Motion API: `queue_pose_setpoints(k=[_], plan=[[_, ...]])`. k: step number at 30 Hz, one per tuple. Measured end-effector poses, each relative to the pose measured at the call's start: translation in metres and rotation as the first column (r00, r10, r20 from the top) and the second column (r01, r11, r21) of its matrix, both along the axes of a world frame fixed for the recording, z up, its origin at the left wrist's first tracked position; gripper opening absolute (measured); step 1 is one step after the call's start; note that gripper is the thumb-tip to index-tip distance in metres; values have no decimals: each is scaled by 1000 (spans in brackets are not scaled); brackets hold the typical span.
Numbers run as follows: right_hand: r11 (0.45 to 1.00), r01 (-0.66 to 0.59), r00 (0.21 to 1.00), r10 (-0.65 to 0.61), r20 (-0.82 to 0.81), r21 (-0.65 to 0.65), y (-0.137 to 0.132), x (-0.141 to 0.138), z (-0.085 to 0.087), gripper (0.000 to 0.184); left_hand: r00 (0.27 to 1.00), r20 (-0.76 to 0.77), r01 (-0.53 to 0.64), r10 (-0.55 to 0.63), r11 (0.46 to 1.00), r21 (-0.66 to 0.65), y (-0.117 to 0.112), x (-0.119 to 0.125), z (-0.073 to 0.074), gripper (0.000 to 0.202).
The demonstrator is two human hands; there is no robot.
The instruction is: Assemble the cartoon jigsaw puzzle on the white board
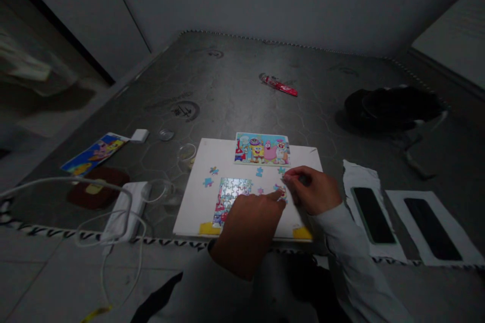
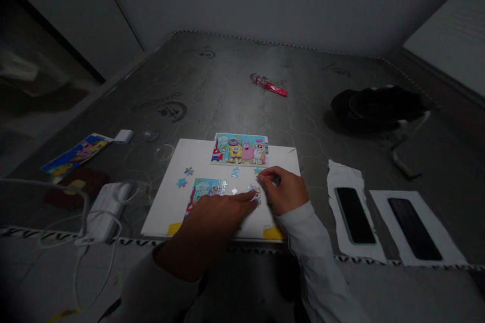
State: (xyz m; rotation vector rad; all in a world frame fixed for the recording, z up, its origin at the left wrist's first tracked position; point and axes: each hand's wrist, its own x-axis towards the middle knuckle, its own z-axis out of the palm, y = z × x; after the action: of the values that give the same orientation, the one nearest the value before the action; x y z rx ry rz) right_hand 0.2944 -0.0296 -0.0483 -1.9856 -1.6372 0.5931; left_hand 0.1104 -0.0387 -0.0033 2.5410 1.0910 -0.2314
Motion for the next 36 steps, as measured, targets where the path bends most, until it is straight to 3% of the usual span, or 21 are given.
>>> queue_pose_setpoints(k=[6, 12, 19, 27, 36], plan=[[992, 3, 985, -24, -168, -125, 1, 0, -7, 27, 1000, 12, 1, -1, 1000, 24, 0, 0, 2, 26], [1000, 29, 1000, -29, 2, -13, 0, -3, -5, 23, 1000, 21, 1, -1, 1000, 20, 0, 0, 0, 27], [1000, 9, 995, -12, -101, -24, -2, -2, -6, 22, 999, 41, -16, 15, 1000, 24, -1, 0, 2, 25], [996, -65, 994, 59, 88, 61, 1, 1, -1, 17, 1000, 22, -1, 1, 1000, 22, 1, 1, 1, 28], [997, -74, 997, 74, 12, -30, -1, 0, -4, 28, 999, 34, -5, 4, 1000, 31, -1, 0, 1, 29]])
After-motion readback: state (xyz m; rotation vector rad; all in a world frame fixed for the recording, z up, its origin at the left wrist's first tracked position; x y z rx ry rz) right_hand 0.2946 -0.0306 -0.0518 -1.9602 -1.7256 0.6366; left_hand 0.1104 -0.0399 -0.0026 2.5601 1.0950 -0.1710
